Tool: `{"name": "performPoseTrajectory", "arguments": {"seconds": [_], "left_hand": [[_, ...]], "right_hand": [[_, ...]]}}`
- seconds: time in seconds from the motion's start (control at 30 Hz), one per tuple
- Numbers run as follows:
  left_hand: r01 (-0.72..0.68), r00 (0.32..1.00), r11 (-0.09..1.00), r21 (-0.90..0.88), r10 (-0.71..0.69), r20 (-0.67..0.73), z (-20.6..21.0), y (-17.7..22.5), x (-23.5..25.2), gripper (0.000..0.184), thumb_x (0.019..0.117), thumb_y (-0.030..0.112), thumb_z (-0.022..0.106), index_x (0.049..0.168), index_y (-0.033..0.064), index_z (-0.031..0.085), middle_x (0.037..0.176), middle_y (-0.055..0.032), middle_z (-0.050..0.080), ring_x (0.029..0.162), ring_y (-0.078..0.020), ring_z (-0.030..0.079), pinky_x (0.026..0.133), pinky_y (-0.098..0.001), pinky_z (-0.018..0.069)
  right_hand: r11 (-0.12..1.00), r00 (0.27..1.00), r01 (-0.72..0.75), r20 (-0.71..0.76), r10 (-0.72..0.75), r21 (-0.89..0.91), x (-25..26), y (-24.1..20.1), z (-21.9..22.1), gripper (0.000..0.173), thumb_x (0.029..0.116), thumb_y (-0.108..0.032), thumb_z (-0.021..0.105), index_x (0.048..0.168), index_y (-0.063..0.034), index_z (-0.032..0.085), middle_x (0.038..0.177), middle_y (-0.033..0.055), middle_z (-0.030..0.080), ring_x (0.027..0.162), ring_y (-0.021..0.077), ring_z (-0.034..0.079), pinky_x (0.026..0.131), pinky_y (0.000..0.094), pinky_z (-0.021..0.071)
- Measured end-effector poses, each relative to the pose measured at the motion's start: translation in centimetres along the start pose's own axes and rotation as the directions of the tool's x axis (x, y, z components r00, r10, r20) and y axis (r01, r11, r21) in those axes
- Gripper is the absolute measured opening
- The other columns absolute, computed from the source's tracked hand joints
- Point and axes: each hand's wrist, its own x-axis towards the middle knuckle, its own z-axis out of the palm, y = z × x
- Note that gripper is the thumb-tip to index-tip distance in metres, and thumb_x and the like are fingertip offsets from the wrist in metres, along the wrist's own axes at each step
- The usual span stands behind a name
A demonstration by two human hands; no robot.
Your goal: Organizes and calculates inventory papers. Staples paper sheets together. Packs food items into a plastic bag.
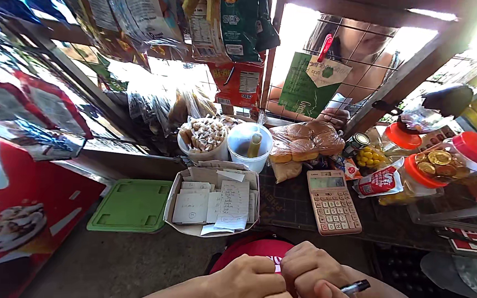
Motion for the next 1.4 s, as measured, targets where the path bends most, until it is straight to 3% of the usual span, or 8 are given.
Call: {"name": "performPoseTrajectory", "arguments": {"seconds": [0.2,0.33,0.53,0.67,0.73,0.93,1.13,1.4], "left_hand": [[0.114,0.993,0.993,0.021,-0.114,0.01,-1.8,-1.1,-1.8,0.04,0.108,0.044,0.042,0.115,0.0128,0.067,0.076,-0.0047,0.062,0.063,-0.0152,0.055,0.059,-0.0272,0.0427],[0.401,0.901,0.907,0.126,-0.365,-0.236,-5.3,-1.1,-5.3,0.064,0.1015,0.069,0.033,0.128,0.0185,0.062,0.091,0.0038,0.071,0.078,-0.004,0.067,0.07,-0.0202,0.0553],[0.727,0.613,0.675,0.13,-0.551,-0.566,-9.7,-1.5,-10.7,0.044,0.1096,0.047,0.038,0.125,0.0187,0.067,0.088,0.014,0.071,0.078,0.0059,0.066,0.071,-0.0138,0.0558],[0.816,0.549,0.52,0.252,-0.562,-0.619,-9.7,-1.9,-11.8,0.04,0.1057,0.035,0.052,0.115,0.0004,0.069,0.097,-0.0028,0.069,0.087,0.0037,0.063,0.07,-0.0113,0.0511],[0.768,0.634,0.532,0.357,-0.55,-0.544,-9.6,-2.2,-11.8,0.034,0.1028,0.034,0.058,0.111,0.0039,0.07,0.102,-0.0103,0.069,0.094,-0.0036,0.064,0.074,-0.0149,0.0523],[0.564,0.805,0.743,0.361,-0.592,-0.039,-8.0,-5.5,-9.6,0.023,0.1038,0.025,0.057,0.106,0.0139,0.076,0.105,-0.0046,0.072,0.103,-0.016,0.065,0.092,-0.0296,0.0523],[0.547,0.636,0.725,0.418,-0.685,0.356,-6.6,-9.7,-7.5,0.048,0.0827,0.027,0.084,0.127,0.0138,0.071,0.137,-0.0147,0.063,0.132,-0.0394,0.055,0.106,-0.06,0.0451],[0.516,0.438,0.583,0.627,-0.809,0.391,-4.4,-10.3,-6.6,0.077,0.0828,0.025,0.084,0.151,0.0228,0.05,0.158,-0.0187,0.043,0.145,-0.0416,0.041,0.111,-0.0605,0.0388]], "right_hand": [[0.972,0.998,-0.029,0.039,0.039,-0.231,-0.1,0.6,0.6,0.06,0.1137,-0.036,0.021,0.076,-0.0046,0.055,0.069,0.0106,0.053,0.065,0.0194,0.056,0.057,0.0289,0.0461],[0.966,0.99,-0.138,-0.059,0.128,-0.217,-0.4,0.2,0.1,0.062,0.1125,-0.045,0.021,0.095,-0.0024,0.062,0.085,0.0117,0.068,0.08,0.0162,0.067,0.07,0.0267,0.0544],[0.954,0.952,-0.233,-0.247,0.183,-0.191,-1.1,-0.2,-0.3,0.057,0.1124,-0.044,0.025,0.101,-0.003,0.062,0.098,0.006,0.068,0.097,0.0068,0.068,0.084,0.0188,0.0566],[0.956,0.956,-0.221,-0.236,0.174,-0.192,-0.7,0.2,0.0,0.059,0.1125,-0.044,0.025,0.1,-0.0012,0.064,0.098,0.0083,0.074,0.098,0.0108,0.073,0.085,0.0239,0.0609],[0.956,0.959,-0.217,-0.225,0.171,-0.196,-0.4,0.3,0.1,0.06,0.1124,-0.044,0.025,0.099,-0.0008,0.064,0.097,0.0087,0.074,0.098,0.0114,0.073,0.085,0.0242,0.061],[0.954,0.975,-0.2,-0.141,0.172,-0.223,0.3,0.4,0.4,0.057,0.1131,-0.04,0.027,0.097,0.0003,0.064,0.095,0.011,0.073,0.096,0.012,0.072,0.085,0.0228,0.0591],[0.95,0.981,-0.185,-0.106,0.163,-0.25,0.1,0.5,0.2,0.054,0.1137,-0.036,0.027,0.096,-0.0008,0.064,0.094,0.0114,0.073,0.094,0.0136,0.073,0.083,0.0243,0.0588],[0.938,0.972,-0.225,-0.134,0.195,-0.262,-0.7,0.5,-0.1,0.053,0.1138,-0.034,0.028,0.095,-0.0007,0.064,0.093,0.0115,0.073,0.094,0.0141,0.073,0.084,0.0252,0.0585]]}}
